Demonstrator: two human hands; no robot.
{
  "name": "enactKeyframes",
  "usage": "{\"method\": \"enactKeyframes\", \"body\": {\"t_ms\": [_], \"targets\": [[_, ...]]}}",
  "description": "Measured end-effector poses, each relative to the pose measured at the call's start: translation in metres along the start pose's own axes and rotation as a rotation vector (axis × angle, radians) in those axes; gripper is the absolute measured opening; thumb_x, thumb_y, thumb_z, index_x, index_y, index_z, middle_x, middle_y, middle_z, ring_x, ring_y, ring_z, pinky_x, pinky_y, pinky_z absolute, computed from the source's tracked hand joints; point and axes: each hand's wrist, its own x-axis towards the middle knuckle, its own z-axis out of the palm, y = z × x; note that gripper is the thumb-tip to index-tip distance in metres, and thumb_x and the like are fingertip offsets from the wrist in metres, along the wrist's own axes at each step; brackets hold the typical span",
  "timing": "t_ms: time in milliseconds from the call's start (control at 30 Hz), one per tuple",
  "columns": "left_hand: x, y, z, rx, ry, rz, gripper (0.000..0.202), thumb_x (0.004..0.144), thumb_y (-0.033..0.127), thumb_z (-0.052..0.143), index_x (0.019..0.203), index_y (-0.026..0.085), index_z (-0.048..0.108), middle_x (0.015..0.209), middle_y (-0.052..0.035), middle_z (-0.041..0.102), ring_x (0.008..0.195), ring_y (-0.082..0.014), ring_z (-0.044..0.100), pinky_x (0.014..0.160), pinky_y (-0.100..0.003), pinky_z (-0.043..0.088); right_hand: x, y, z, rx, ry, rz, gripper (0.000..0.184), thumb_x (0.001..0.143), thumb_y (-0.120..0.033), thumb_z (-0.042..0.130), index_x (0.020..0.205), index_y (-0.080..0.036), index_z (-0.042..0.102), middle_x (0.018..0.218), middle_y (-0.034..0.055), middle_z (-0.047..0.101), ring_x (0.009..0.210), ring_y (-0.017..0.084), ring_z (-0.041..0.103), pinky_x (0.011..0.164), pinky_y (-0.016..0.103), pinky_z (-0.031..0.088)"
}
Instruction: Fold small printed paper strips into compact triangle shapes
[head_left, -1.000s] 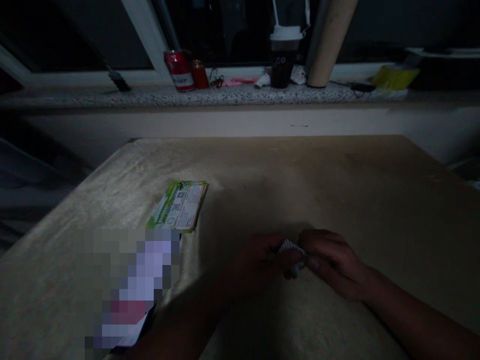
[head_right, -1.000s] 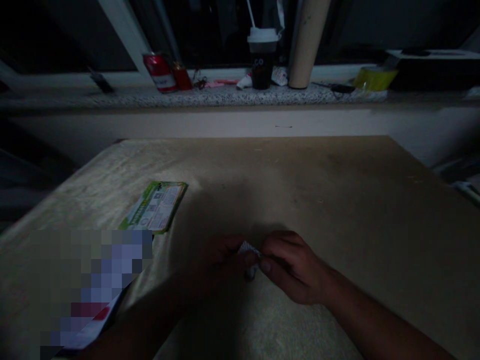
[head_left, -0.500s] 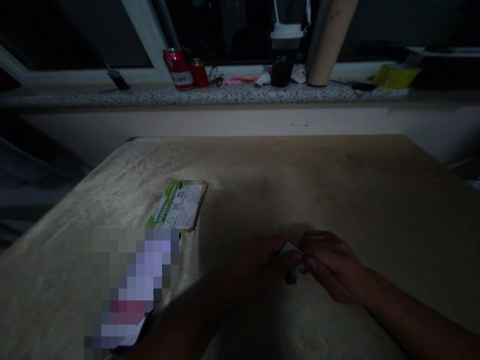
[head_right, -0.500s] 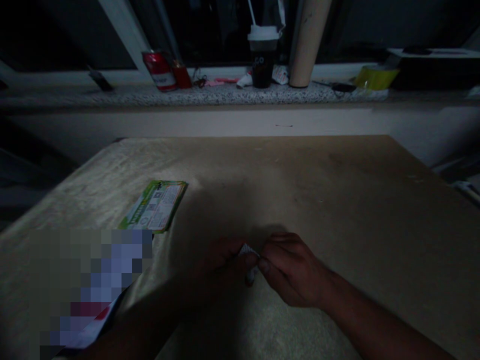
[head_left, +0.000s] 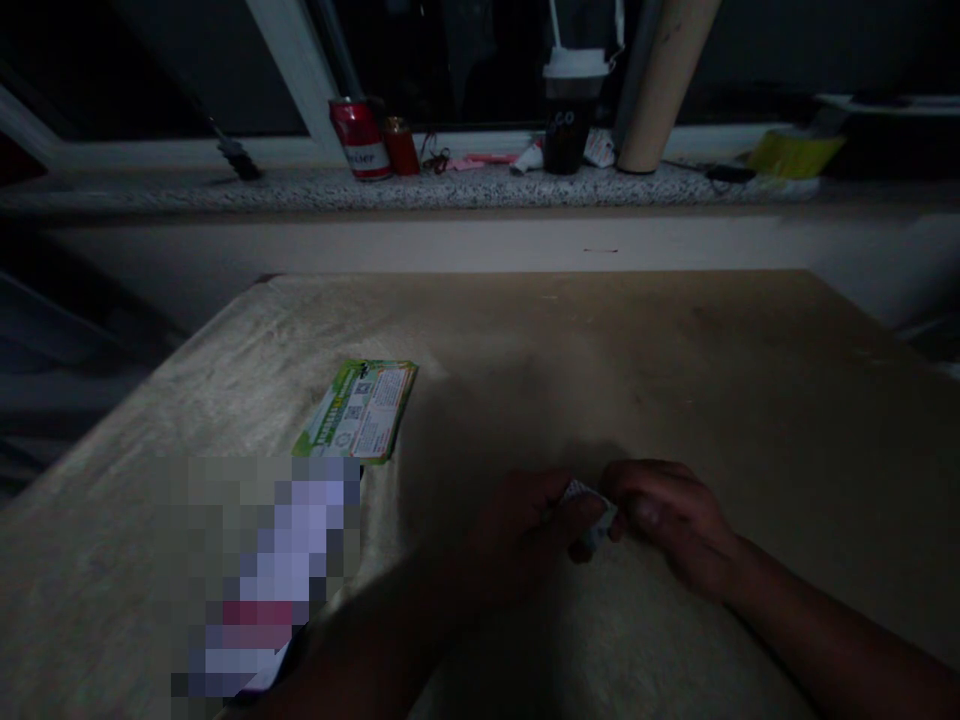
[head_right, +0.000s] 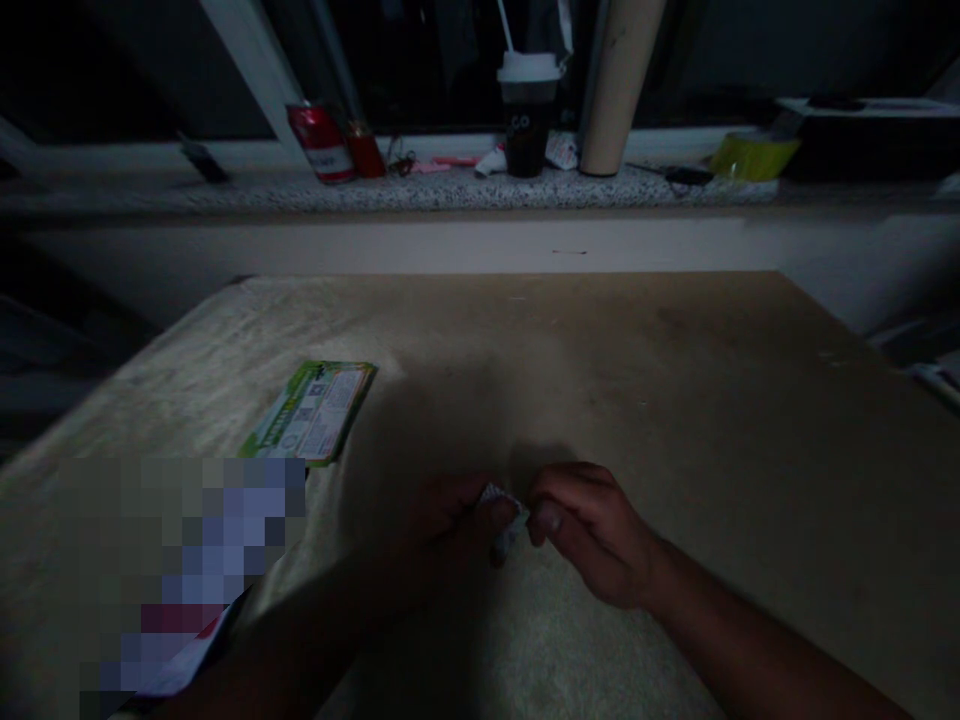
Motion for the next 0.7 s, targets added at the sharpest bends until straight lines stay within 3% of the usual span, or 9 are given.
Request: {"method": "enactKeyframes", "body": {"t_ms": [267, 433, 700], "targets": [[-0.0005, -0.0056, 0.0004, 0.059, 0.012, 0.037, 0.044, 0.099, 0.049, 0.053, 0.072, 0.016, 0.063, 0.062, 0.0009, 0.06, 0.057, -0.0106, 0.054, 0.057, -0.021, 0.041, 0.0057, -0.0052, 0.0054, -0.126, -0.015, -0.025, 0.041, 0.106, -0.03, 0.041, 0.067, -0.021, 0.05, 0.056, -0.0032, 0.049, 0.048, 0.011, 0.047, 0.051, 0.026, 0.035], [0.0008, -0.0034, -0.002, 0.005, -0.031, 0.034, 0.046, 0.099, 0.052, 0.053, 0.073, 0.015, 0.064, 0.063, -0.0005, 0.061, 0.059, -0.0116, 0.058, 0.06, -0.022, 0.043, 0.0025, -0.0047, 0.0059, -0.043, -0.007, 0.067, 0.044, 0.106, -0.036, 0.043, 0.064, -0.02, 0.048, 0.051, -0.006, 0.039, 0.042, 0.009, 0.039, 0.045, 0.025, 0.029], [0.0004, -0.001, -0.0094, 0.147, -0.068, 0.102, 0.044, 0.098, 0.048, 0.054, 0.072, 0.015, 0.065, 0.062, -0.0004, 0.059, 0.058, -0.0107, 0.053, 0.054, -0.021, 0.037, 0.0013, -0.0047, 0.0024, 0.034, -0.05, 0.107, 0.047, 0.105, -0.042, 0.043, 0.065, -0.019, 0.051, 0.051, -0.0064, 0.034, 0.042, 0.008, 0.034, 0.044, 0.025, 0.026]]}}
